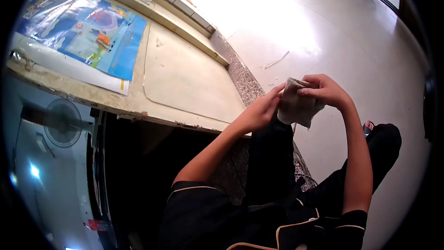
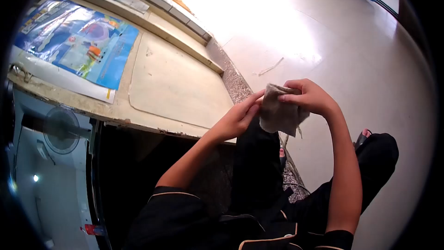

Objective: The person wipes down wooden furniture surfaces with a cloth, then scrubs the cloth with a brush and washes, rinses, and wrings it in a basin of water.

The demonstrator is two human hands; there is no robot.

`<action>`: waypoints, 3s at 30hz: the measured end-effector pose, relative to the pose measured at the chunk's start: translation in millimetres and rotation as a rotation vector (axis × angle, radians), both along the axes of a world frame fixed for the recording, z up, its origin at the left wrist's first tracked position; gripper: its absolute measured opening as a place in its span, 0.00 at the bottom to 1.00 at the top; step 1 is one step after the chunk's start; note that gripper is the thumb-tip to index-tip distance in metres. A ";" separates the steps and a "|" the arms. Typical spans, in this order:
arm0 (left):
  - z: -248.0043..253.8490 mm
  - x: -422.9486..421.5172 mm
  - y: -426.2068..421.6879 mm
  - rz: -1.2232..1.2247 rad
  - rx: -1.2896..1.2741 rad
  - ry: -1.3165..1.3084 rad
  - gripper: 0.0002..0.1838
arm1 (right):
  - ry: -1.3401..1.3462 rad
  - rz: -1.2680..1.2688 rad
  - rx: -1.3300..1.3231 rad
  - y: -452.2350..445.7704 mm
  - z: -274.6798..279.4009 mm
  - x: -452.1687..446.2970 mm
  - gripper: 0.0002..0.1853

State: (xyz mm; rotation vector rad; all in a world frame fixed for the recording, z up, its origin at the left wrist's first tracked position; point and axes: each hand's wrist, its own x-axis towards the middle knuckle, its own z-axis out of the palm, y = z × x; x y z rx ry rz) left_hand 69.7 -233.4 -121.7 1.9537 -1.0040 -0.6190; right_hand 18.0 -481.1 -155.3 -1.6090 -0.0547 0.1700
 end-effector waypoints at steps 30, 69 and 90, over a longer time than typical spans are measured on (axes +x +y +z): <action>72.8 -52.7 128.2 0.525 0.182 -1.439 0.06 | -0.115 -0.477 -0.873 -50.0 -37.6 -29.3 0.16; 60.0 22.2 137.1 1.337 -0.633 -0.966 0.29 | -0.384 0.073 0.296 276.3 55.7 158.0 0.27; 1.0 3.8 152.5 1.607 -0.506 -1.223 0.38 | -0.459 0.583 0.180 322.3 55.7 318.2 0.24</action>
